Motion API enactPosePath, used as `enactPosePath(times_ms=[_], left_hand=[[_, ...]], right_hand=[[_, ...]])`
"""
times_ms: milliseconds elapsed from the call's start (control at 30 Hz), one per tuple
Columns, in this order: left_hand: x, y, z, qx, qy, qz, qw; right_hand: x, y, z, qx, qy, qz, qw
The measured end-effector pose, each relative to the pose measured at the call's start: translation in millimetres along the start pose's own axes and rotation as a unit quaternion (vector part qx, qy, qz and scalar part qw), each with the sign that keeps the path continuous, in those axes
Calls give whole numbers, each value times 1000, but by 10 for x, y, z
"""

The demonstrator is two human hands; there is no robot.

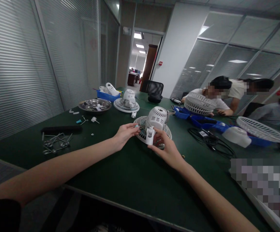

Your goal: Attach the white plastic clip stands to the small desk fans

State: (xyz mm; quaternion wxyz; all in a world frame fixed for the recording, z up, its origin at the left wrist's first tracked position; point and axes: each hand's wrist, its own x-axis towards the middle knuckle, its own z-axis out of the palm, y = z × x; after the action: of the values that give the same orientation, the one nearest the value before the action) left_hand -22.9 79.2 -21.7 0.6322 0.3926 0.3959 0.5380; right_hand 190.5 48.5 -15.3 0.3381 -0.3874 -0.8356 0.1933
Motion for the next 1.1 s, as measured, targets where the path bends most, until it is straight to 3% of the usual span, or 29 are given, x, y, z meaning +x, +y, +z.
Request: enactPosePath(times_ms=[233, 500, 733, 967, 1100], left_hand=[[-52, -8, 68, 70, 2, 80, 994], [-86, -29, 84, 93, -10, 87, 992], [-96, -3, 91, 89, -68, 99, 989], [-83, -61, 72, 43, -5, 30, 999], [-116, -53, 80, 38, -22, 19, 999]], right_hand=[[0, -17, 32, 1, 8, 5, 1000], [-3, 19, 50, -8, 17, 8, 1000], [-9, 59, 63, 8, 22, 13, 1000], [5, 33, 75, 9, 17, 10, 1000], [2, 32, 34, 10, 17, 4, 1000]])
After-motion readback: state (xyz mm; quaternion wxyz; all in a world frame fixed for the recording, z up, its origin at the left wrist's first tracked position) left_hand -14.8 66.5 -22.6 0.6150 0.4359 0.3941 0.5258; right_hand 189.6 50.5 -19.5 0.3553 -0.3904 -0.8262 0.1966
